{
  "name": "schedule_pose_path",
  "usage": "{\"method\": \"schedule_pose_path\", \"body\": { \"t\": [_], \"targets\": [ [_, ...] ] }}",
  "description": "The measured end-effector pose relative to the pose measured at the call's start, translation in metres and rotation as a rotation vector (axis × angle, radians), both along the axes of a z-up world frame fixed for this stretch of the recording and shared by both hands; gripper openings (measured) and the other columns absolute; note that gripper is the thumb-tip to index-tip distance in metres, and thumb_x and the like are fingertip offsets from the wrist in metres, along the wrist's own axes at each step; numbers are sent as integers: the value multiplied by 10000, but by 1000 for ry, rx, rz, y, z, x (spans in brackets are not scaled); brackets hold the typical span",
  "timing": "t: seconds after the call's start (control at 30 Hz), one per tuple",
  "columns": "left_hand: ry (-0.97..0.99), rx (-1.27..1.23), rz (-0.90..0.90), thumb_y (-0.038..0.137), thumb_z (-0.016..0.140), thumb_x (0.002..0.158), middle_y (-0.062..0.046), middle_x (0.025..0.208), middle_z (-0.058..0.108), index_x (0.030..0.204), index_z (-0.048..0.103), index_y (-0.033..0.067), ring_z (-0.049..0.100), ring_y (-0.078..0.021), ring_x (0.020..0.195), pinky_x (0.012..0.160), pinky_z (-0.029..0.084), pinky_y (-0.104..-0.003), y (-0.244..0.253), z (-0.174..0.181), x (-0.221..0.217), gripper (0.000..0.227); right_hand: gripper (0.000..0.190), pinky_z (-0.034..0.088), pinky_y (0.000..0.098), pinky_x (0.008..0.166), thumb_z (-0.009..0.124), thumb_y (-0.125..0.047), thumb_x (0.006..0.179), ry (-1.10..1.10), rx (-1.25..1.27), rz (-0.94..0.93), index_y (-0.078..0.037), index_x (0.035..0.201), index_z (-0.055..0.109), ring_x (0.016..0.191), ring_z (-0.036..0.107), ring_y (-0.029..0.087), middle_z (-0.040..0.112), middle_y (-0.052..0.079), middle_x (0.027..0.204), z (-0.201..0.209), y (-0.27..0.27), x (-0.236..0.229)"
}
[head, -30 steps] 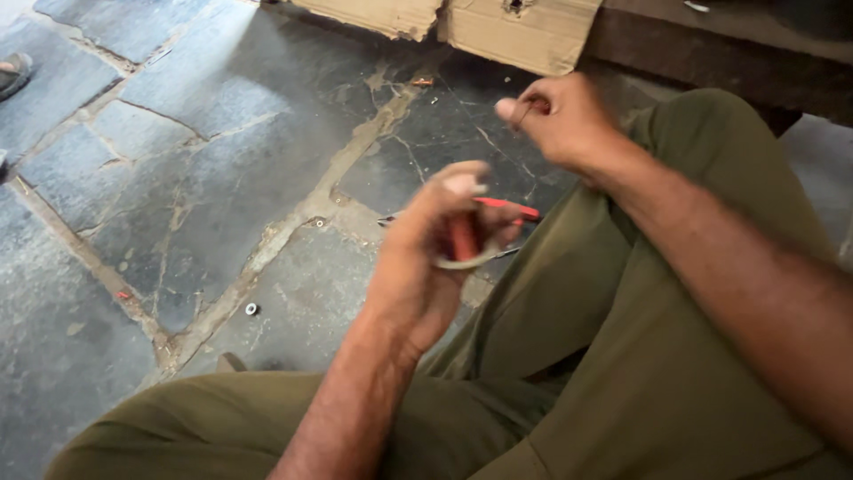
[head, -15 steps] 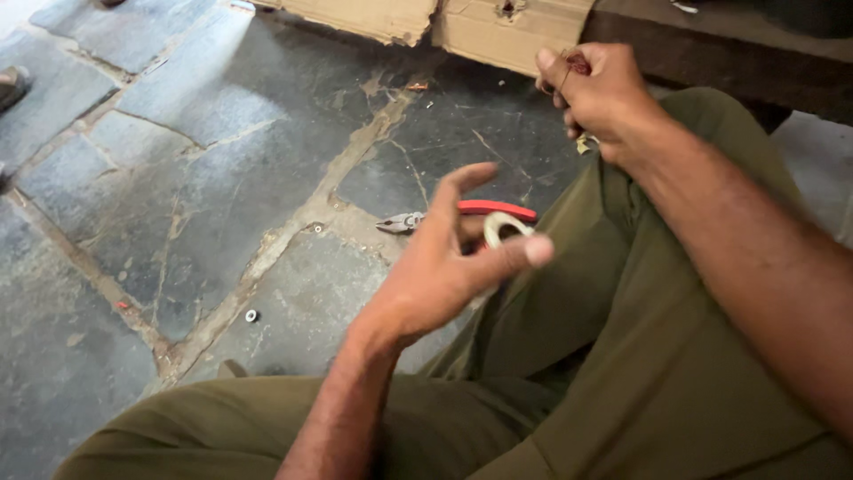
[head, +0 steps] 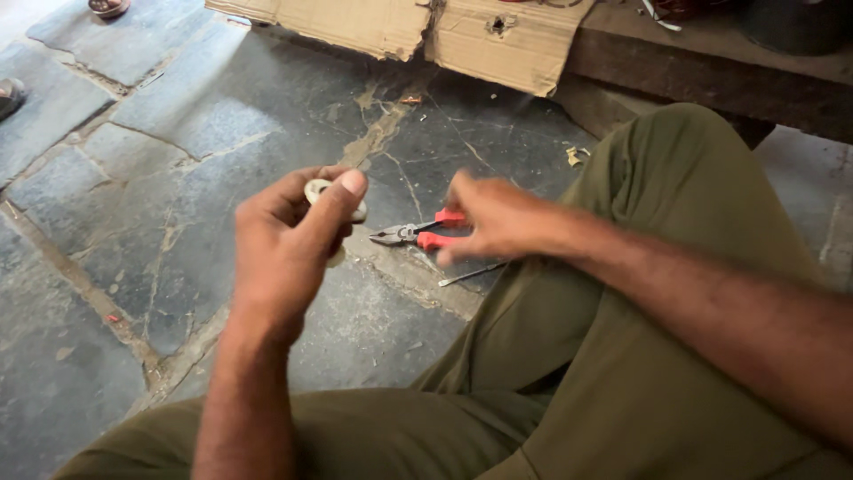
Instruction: The person sits on the floor and winds a copper wire around a small cylindrical bobbin. They use pliers to cut the wire and continue wrapping it by hand.
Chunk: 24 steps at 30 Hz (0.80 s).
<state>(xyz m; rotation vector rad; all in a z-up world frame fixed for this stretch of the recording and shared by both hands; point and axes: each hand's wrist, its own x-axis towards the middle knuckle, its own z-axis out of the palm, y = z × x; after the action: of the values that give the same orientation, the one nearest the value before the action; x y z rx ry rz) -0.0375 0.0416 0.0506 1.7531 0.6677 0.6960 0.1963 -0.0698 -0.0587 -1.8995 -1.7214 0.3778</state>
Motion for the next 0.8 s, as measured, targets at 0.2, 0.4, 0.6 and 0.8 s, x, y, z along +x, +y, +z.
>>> {"method": "schedule_pose_path", "body": {
  "t": [0.2,0.4,0.6,0.8],
  "targets": [
    [316,64,39,438,699,888,-71,757,721,971,773,29,608,-126,633,566,479,-280,43,16,5,425,310,510,407,784,722,-297,971,123,-151,385,-32,1030,573,887,661,244,643,104,934,36,-15,-59],
    [340,-30,69,406,667,888,-70,744,710,944,767,27,608,-132,639,567,470,-299,49,-21,9,396,174,483,297,961,581,-209,1110,469,400,395,-70,1036,653,1055,554,115,572,-4,1099,52,-6,-26],
    [309,-40,-215,539,671,854,-17,701,704,947,771,81,609,-101,635,566,484,-285,9,-49,40,478,242,447,245,804,597,-335,1099,1219,490,166,-107,1058,668,953,546,50,619,-69,1129,49,-9,25],
    [314,33,-687,433,795,804,-6,766,615,1042,677,75,572,-117,702,587,481,-305,-18,-62,48,446,218,472,267,839,553,-328,1162,1662,402,147,-121,1165,620,905,557,101,621,10,1083,24,8,33]
  ]
}}
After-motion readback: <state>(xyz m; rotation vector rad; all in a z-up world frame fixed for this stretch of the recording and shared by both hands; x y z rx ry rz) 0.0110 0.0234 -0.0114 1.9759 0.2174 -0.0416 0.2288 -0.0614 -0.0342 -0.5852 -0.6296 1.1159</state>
